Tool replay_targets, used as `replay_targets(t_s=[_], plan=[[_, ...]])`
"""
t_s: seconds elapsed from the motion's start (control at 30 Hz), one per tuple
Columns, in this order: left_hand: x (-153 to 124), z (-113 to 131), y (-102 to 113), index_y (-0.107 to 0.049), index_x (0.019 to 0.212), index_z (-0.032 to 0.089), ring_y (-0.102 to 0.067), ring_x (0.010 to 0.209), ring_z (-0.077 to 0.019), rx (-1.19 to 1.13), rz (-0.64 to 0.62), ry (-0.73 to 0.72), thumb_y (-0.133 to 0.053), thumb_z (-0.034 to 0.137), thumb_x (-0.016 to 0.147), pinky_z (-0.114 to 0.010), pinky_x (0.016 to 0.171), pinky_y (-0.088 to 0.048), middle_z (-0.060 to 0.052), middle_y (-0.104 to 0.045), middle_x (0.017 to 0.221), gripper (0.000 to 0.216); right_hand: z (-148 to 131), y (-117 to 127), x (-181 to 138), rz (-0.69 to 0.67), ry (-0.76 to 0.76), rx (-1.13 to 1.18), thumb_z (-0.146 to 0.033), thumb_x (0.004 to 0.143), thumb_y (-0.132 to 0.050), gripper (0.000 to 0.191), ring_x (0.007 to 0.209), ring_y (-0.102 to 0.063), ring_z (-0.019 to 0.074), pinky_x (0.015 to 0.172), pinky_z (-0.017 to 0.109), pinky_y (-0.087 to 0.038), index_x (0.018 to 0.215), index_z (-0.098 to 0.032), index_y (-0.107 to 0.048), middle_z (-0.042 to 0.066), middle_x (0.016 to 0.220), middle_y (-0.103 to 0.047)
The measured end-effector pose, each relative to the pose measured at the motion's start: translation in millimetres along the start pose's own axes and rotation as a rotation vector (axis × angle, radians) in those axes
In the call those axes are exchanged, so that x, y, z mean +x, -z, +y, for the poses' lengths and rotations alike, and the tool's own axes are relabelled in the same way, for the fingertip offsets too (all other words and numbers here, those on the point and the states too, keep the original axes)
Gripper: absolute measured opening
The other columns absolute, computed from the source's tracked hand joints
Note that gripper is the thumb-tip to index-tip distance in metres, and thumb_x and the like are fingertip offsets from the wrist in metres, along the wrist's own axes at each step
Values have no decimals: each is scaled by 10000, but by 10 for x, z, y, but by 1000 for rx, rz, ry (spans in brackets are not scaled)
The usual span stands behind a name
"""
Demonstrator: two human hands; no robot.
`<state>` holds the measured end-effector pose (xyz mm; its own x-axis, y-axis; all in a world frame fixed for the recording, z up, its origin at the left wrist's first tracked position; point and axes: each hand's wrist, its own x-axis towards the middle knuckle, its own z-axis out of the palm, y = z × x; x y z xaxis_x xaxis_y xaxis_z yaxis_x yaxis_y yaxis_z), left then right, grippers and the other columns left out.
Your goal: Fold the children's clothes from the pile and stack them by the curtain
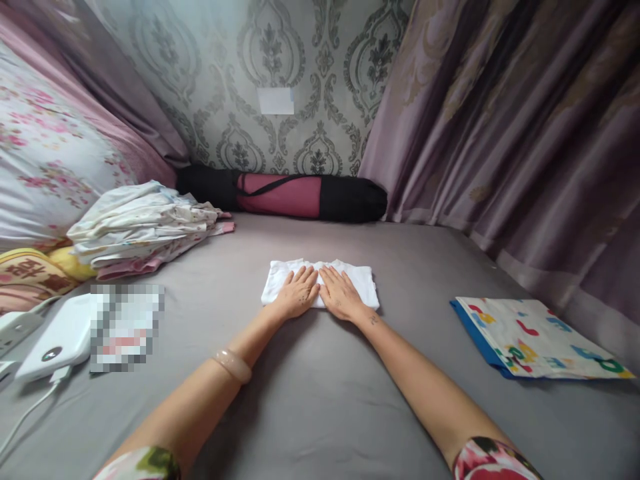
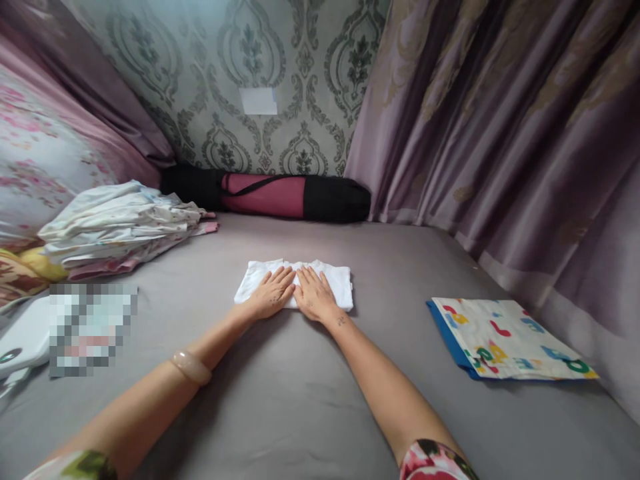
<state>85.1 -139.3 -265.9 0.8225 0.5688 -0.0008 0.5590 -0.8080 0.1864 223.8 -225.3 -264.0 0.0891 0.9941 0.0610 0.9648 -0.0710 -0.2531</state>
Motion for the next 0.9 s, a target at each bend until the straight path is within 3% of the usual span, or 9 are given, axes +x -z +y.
replay_targets(t_s=[0.1,0.27,0.47,0.63,0.8,0.9], plan=[[-19,-42,105,-355,1438,144,-240,1431,-248,5,4,-27,-267,407,989,-471,1142,-246,-131,-302,1536,528,60,102,-9,-48,-7,30,-305,960,-239,570,1440,-186,209,1170,407,-126,1479,-80,-308,97,1553,-261],[-50,-160,86,-375,1427,144,-243,1427,-281,123,116,56,-266,436,987,-519,1148,-183,-142,-316,1527,539,161,109,-103,49,-85,-28,-330,973,-220,571,1447,-154,205,1176,401,-59,1478,-79,-310,98,1557,-249],[-19,-243,-56,-333,1456,154,-228,1433,-269,115,94,79,-198,474,987,-503,1154,-168,-125,-307,1535,584,183,-3,-109,24,-116,-21,-363,978,-191,583,1447,-147,184,1176,393,-61,1491,-103,-284,73,1565,-232],[-47,-322,7,-368,1433,163,-258,1424,-256,90,71,44,-217,470,983,-494,1146,-195,-128,-329,1525,565,237,120,-112,-48,-97,54,-402,983,-159,608,1448,-147,191,1173,394,-96,1497,-93,-264,92,1567,-217],[-151,-496,15,-375,1429,149,-239,1430,-271,86,149,141,-211,448,982,-517,1148,-179,-141,-334,1519,562,386,146,-250,83,-205,-32,-400,984,-164,629,1446,-156,225,1171,404,-96,1478,-28,-279,146,1553,-236],[-173,-569,-30,-341,1448,120,-205,1437,-294,28,85,189,-212,476,975,-507,1137,-215,-153,-275,1542,606,463,70,-301,72,-246,-71,-393,983,-178,628,1444,-159,236,1170,399,-112,1471,-13,-290,147,1549,-247]])
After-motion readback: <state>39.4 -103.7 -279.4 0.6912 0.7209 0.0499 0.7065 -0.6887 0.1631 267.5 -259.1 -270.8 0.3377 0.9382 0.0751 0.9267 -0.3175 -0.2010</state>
